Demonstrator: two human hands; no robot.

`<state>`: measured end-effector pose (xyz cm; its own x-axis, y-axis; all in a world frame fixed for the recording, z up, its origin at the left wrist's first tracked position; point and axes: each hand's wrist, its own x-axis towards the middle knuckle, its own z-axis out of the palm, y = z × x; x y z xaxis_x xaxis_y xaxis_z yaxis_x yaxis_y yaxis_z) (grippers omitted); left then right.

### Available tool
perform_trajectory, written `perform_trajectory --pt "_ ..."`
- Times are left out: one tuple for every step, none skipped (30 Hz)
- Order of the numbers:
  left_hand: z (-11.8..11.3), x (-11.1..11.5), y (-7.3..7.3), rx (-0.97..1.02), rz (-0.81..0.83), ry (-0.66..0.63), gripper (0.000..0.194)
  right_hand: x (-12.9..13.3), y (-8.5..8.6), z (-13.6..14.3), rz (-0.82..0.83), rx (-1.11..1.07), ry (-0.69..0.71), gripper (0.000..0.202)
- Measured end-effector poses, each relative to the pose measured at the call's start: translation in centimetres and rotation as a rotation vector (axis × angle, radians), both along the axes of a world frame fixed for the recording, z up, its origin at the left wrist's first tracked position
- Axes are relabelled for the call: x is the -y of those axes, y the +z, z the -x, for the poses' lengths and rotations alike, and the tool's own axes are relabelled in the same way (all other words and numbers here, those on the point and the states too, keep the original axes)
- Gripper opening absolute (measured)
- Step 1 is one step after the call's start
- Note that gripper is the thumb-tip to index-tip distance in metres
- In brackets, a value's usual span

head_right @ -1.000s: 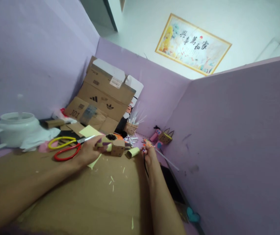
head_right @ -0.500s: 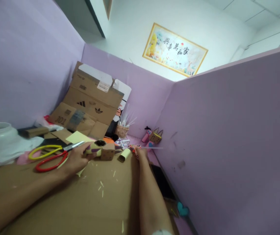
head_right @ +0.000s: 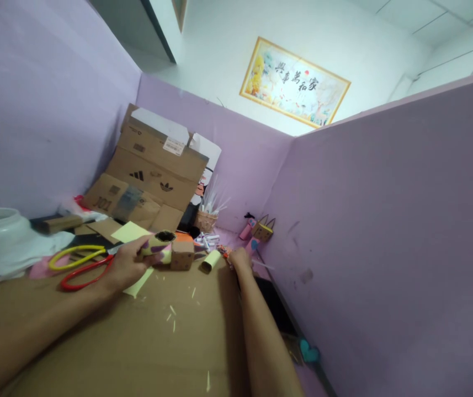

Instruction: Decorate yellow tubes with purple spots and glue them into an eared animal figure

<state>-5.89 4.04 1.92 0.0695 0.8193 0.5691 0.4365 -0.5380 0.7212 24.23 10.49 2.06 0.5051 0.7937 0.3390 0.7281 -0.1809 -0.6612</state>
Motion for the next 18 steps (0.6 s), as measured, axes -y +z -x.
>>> perform_trajectory --pt "0.1 -0.1 0.1 0.007 0.006 0.005 0.031 0.2 0.3 0.2 -0.003 -0.049 0.003 0.029" --pt "0.1 -0.1 0.2 0.027 0.011 0.006 0.03 0.3 0.5 0.6 -0.033 -0.105 0.007 0.03" --pt "0.3 -0.2 0.3 0.057 0.014 0.005 0.029 0.4 0.8 1.1 -0.067 -0.154 0.017 0.029" --pt "0.4 -0.3 0.5 0.096 0.014 0.005 0.029 0.5 0.9 1.7 -0.112 -0.205 0.033 0.028" --pt "0.6 -0.4 0.6 0.136 0.014 0.011 0.029 0.6 1.0 2.4 -0.164 -0.262 0.054 0.027" --pt "0.7 -0.5 0.8 0.164 0.015 0.025 0.028 0.7 1.0 3.2 -0.218 -0.325 0.076 0.024" --pt "1.0 -0.7 1.0 0.182 0.021 0.044 0.026 0.9 0.9 3.9 -0.271 -0.389 0.097 0.025" --pt "1.2 -0.8 1.2 0.189 0.033 0.064 0.025 1.2 0.7 4.7 -0.321 -0.452 0.119 0.028" --pt "1.4 -0.9 1.3 0.196 0.049 0.079 0.024 1.6 0.5 5.3 -0.366 -0.51 0.138 0.03" --pt "1.6 -1.1 1.5 0.207 0.072 0.088 0.024 2.0 0.1 5.9 -0.406 -0.563 0.155 0.031" --pt "1.8 -1.2 1.6 0.224 0.1 0.088 0.025 2.5 -0.2 6.4 -0.441 -0.608 0.169 0.034" --pt "2.0 -1.4 1.7 0.249 0.129 0.078 0.027 2.9 -0.6 6.8 -0.472 -0.644 0.184 0.036" --pt "2.1 -1.5 1.7 0.273 0.157 0.068 0.029 3.3 -0.9 7.2 -0.495 -0.673 0.197 0.038" --pt "2.2 -1.6 1.7 0.293 0.183 0.06 0.031 3.6 -1.2 7.5 -0.509 -0.698 0.208 0.041" --pt "2.3 -1.7 1.7 0.309 0.205 0.054 0.031 3.9 -1.4 7.8 -0.516 -0.719 0.216 0.042" --pt "2.3 -1.8 1.7 0.321 0.221 0.051 0.031 4.1 -1.6 8.0 -0.515 -0.737 0.218 0.042" --pt "2.4 -1.8 1.7 0.331 0.232 0.054 0.03 4.3 -1.8 8.2 -0.507 -0.754 0.216 0.041" --pt "2.4 -1.8 1.7 0.341 0.238 0.059 0.03 4.4 -1.9 8.4 -0.493 -0.772 0.209 0.04"
